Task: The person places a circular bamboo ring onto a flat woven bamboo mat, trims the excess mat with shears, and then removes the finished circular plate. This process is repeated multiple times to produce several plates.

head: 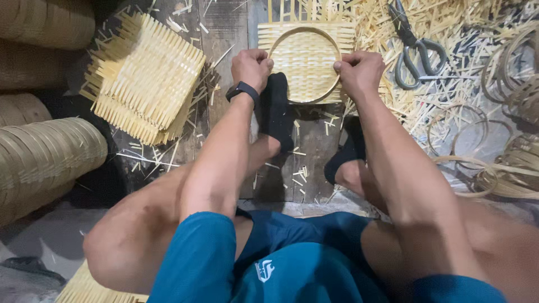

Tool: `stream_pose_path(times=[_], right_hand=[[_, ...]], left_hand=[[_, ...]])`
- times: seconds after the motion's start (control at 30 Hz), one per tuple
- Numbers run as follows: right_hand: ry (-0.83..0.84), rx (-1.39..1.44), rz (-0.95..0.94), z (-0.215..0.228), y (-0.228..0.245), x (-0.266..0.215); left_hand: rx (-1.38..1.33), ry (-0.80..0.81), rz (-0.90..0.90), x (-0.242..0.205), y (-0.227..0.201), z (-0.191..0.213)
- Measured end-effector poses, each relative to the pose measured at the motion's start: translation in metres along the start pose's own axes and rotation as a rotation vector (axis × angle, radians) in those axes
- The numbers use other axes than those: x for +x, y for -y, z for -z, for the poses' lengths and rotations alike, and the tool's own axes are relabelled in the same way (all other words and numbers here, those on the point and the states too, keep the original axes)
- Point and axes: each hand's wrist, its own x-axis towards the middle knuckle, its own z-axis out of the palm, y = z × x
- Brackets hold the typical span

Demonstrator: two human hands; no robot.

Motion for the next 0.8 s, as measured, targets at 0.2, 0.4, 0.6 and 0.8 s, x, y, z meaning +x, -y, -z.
stream_pose_path(times=[0.2, 0.4, 0.6, 0.8], right_hand=[[0.125, 0.143, -0.214, 0.002, -0.005, 0.005], [0.279, 0.186, -0.096, 0.005, -0.02, 0.034], [0.27, -0.103, -0.153, 0.019, 0.01, 0.021], [0.41, 0.704, -0.963, -0.053, 0.013, -0.095]], left_hand=[[0.018, -0.022, -0.051, -0.002, 0.009, -0.011], [-0.17, 0.017, -0.073, 0.011, 0.021, -0.006], [0.137, 0.301, 0.103, 0.029, -0.005, 0.008], [0.115, 0.051, -0.752, 0.05, -0.029, -0.027]])
